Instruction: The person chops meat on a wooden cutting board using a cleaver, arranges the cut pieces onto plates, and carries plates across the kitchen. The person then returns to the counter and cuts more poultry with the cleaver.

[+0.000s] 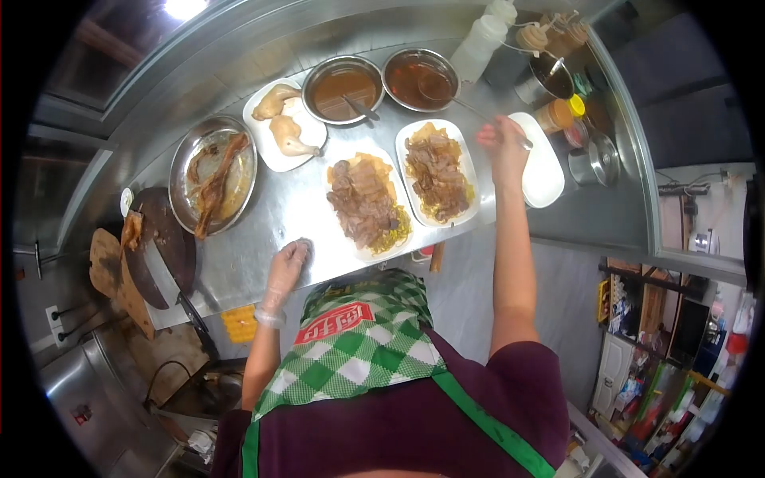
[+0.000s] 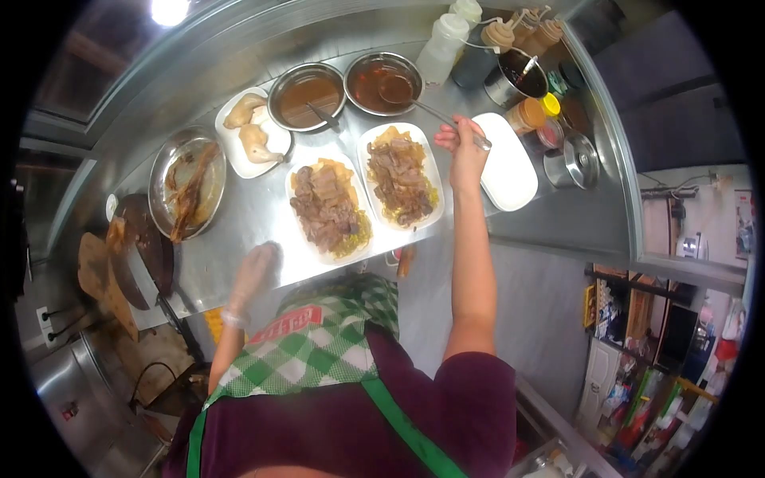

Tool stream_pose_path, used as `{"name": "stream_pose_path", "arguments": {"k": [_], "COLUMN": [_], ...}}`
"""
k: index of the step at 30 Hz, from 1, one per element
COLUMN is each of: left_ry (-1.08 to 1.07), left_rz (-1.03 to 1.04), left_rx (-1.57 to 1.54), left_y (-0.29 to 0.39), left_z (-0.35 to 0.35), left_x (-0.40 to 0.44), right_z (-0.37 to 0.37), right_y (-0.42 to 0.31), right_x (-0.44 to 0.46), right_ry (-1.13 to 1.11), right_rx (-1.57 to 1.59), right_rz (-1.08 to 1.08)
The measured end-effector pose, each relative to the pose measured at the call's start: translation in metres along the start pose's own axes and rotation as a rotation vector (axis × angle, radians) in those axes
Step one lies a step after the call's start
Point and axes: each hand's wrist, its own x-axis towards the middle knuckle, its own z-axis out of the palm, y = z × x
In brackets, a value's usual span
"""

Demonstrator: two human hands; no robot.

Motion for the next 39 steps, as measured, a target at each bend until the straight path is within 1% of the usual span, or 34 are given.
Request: {"name": "stream_pose_path", "arguments": {"k": [2, 6, 11, 15, 19, 22, 26, 28, 34, 39], "left_ry": [0.019, -0.025, -0.046, -0.073, -0.055, -0.054, -0.045, -0.029, -0.029, -0.048], "left_rz": [-0.006, 0.056, 0.107, 0.080, 0.100, 0.125, 0.155, 0.136, 0.093, 0.087], "left_rx": [-0.022, -0.008, 0.039, -0.044, -0.038, -0.010, 0.046, 0.026, 0.003, 0.022], "left_y": [-0.007, 0.008, 0.015, 0.014, 0.017, 0.021, 0.018, 0.012, 0.016, 0.015], "left_z": [0.001, -0.003, -0.006, -0.005, -0.004, -0.008, -0.012, -0.012, -0.008, -0.003], "left_x": [0.005, 0.007, 0.015, 0.021, 0.019, 0.015, 0.008, 0.008, 0.004, 0.007], "right_z": [-0.007, -0.028, -0.062, -0.069, -0.065, -0.056, -0.047, -0.049, -0.062, -0.085], "right_y": [-0.019, -0.046, -0.054, -0.056, -0.046, -0.038, -0.030, -0.027, -0.049, -0.067], "right_x": [-0.017, -0.063, -0.113, -0.138, -0.137, -0.128, -0.114, -0.109, -0.124, -0.146], "right_ry": [0.017, 0.107, 0.123, 0.113, 0.069, 0.092, 0.104, 0.094, 0.086, 0.117], "right_rx": [-0.028, -0.068, -0.146, -0.184, -0.206, -0.202, -0.224, -0.216, -0.292, -0.317], "right_rz": [-0.003, -0.004, 0.019, 0.077, 0.080, 0.093, 0.045, 0.013, -0.015, 0.029]}}
